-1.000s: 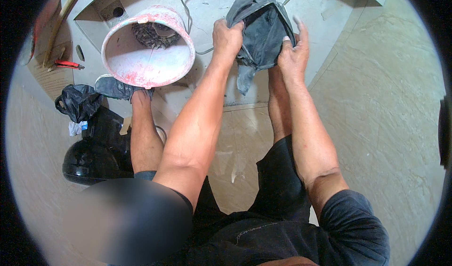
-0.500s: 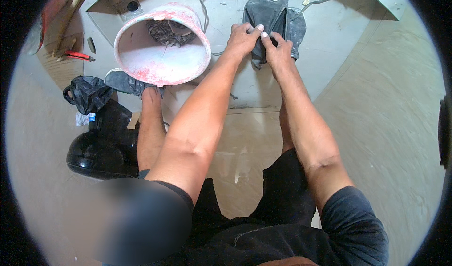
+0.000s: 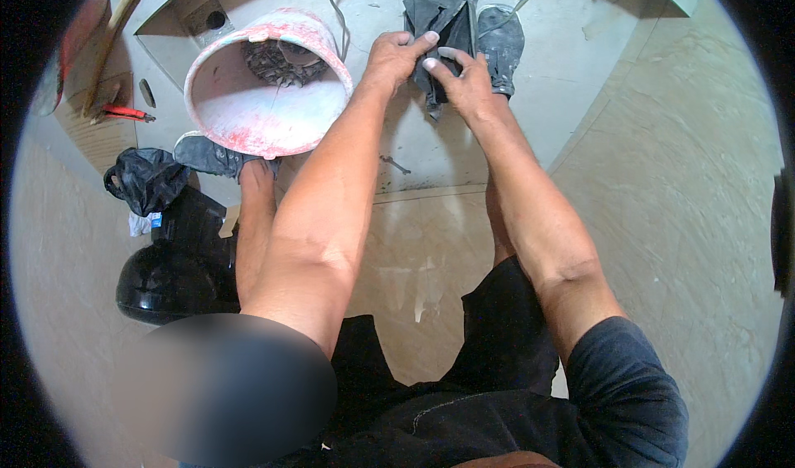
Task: The person installs a black shower fixture onto a bathroom wall by hand and wipes the components with a cloth. The person also handles buckets containing construction debris and a tool bag.
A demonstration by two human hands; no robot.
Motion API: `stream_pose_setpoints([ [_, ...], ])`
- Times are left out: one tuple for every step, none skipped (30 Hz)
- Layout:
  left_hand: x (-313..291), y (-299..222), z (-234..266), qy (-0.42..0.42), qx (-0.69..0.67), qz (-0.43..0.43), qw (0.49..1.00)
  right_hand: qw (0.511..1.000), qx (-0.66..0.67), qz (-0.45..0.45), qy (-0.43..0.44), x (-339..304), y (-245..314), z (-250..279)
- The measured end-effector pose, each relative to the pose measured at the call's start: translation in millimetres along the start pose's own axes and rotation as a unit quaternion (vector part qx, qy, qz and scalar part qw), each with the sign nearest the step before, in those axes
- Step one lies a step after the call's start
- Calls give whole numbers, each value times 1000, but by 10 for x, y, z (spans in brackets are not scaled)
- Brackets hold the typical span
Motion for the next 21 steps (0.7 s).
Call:
stream_pose_setpoints([
  [-67, -44, -19, 39, -25, 17, 999, 999, -32, 18, -4, -10, -53, -4],
  [-124, -102, -39, 77, -50, 34, 995, 997, -64, 36, -7, -14, -112, 5],
  [-141, -140, -16, 72, -40, 24, 996, 997, -65, 35, -9, 8, -173, -1],
  [-118, -128, -22, 75, -40, 22, 996, 995, -77, 56, -26, 56, -237, -2],
  [-90, -125, -31, 66, -41, 16, 997, 992, -89, 76, -44, 76, -309, 16],
  [-50, -65, 40, 48, -42, 13, 998, 993, -84, 77, -40, 72, -261, -2],
  [-39, -74, 143, -51, 31, -55, 997, 993, -89, 49, -62, 75, -191, 26],
  [-36, -51, 189, -55, 32, -54, 997, 992, -94, 20, -84, 73, -117, 45],
  [-73, -116, 206, -118, 87, -125, 981, 986, -116, 30, -117, 87, -119, 96],
  [-115, -183, 219, -180, 141, -194, 954, 986, -117, 30, -118, 111, -133, 157],
  [-131, -231, 218, -179, 140, -194, 954, 990, -104, 13, -94, 152, -157, 220],
  [-115, -262, 219, -160, 114, -164, 967, 994, -91, -2, -69, 186, -143, 262],
  [-123, -290, 218, -140, 88, -134, 977, 993, -96, 13, -66, 176, -109, 279],
  [-132, -308, 212, -141, 87, -136, 977, 993, -97, 15, -66, 165, -76, 284],
  [-105, -328, 221, -158, 64, -103, 980, 995, -82, 8, -65, 180, -52, 271],
  [-84, -345, 233, -175, 41, -69, 981, 996, -66, 0, -63, 185, -29, 275],
  [-103, -343, 230, -175, 40, -73, 981, 992, -84, 56, -75, 117, 8, 292],
  [-207, -424, 165, -133, 4, -60, 989, 991, -89, 55, -82, 73, -30, 322],
  [-242, -471, 145, -97, -32, -47, 994, 988, -73, 96, -96, 28, 26, 332],
  [-251, -528, 120, -98, -35, -52, 993, 983, -58, 136, -110, -14, 76, 348],
  [-267, -528, 85, -101, -5, -100, 990, 992, -80, 72, -62, -41, 163, 374],
])
Point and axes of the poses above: each hand's wrist, its own x-axis towards the middle knuckle, its own z-axis out of the back of the hand, y = z × x, the point moved 2 cm from there along x, towards the middle knuckle, and after that the axes turned 8 degrees about z, right-handed, at the moved point
